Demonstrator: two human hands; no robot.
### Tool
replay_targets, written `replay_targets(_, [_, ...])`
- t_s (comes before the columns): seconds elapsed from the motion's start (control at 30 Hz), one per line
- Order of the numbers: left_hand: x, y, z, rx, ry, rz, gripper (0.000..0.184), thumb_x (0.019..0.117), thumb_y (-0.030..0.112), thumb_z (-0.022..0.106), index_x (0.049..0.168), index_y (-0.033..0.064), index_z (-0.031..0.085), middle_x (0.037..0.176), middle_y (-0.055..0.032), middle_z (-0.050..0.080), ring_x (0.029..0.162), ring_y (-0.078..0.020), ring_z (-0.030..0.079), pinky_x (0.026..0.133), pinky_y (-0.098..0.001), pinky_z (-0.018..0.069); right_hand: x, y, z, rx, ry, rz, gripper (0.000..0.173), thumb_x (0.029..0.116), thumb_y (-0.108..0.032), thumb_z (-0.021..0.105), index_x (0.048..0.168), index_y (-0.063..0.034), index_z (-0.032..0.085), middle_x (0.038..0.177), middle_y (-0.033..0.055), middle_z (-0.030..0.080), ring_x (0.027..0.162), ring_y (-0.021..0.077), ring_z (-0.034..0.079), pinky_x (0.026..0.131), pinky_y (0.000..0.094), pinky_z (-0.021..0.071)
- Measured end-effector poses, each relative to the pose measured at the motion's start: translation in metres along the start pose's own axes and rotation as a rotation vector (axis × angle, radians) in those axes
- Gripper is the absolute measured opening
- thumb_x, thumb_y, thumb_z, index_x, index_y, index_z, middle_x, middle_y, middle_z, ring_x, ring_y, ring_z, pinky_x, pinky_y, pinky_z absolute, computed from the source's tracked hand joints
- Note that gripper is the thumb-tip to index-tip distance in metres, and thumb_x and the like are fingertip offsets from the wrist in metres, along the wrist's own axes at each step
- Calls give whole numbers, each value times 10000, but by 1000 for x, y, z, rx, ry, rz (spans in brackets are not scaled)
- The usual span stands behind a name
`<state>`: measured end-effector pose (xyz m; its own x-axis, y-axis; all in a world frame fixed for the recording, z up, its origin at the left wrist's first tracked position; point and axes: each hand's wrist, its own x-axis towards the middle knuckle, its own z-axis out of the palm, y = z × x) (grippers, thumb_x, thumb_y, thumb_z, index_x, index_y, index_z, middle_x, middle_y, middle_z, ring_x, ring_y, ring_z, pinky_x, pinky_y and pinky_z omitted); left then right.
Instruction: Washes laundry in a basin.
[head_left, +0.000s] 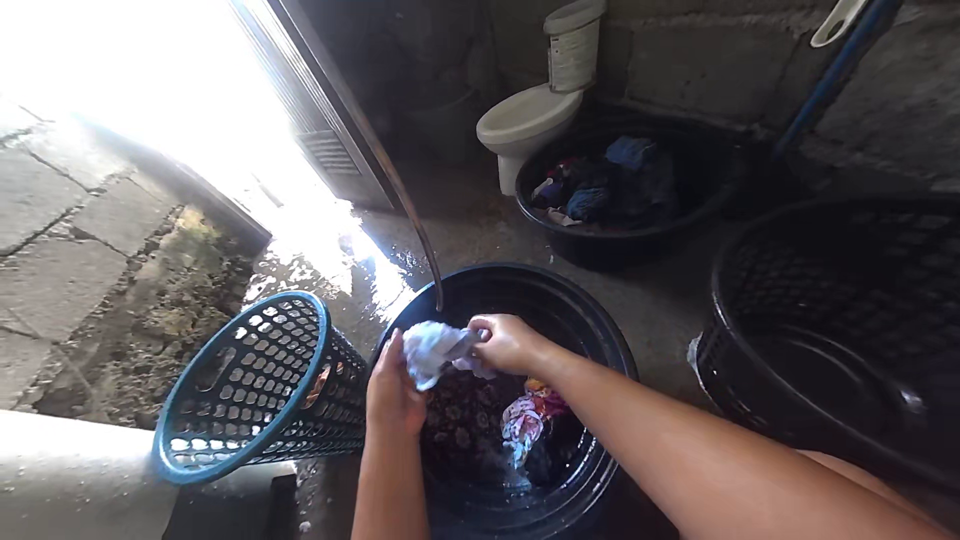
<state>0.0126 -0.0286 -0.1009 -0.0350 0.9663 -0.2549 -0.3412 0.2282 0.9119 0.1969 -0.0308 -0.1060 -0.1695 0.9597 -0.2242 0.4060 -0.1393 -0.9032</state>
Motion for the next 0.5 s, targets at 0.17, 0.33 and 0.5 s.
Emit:
replay_targets(0.17, [-8, -53, 4, -231, 51, -266, 855, 988, 760, 103, 1442, 132, 464, 1184, -199, 650, 1019, -358, 675, 798, -575, 574, -8, -23, 15, 385, -65, -66, 237, 1018, -104, 597, 1239, -19, 597, 1082, 188, 669, 890, 268, 699, 788, 446, 588])
replay_targets(0.33, [4, -32, 20, -428, -82, -70, 471, 1084, 509, 334, 1050, 126, 605, 854, -42, 696, 780, -163, 709, 674, -348, 610, -21, -33, -2, 552, -219, 66, 296, 976, -35, 614, 1241, 53, 513, 1060, 167, 619, 869, 198, 666, 785, 349, 590])
replay_targets(0.5, [-4, 17, 39, 247, -350, 198, 315, 979, 42, 583, 1293, 24, 598, 1065, -118, 725, 888, -189, 719, 756, -343, 617, -32, -21, -20, 801, -310, 149, 762, 963, -167, 715, 1571, -123, 258, 1286, 199, 590, 1033, 269, 669, 862, 407, 585])
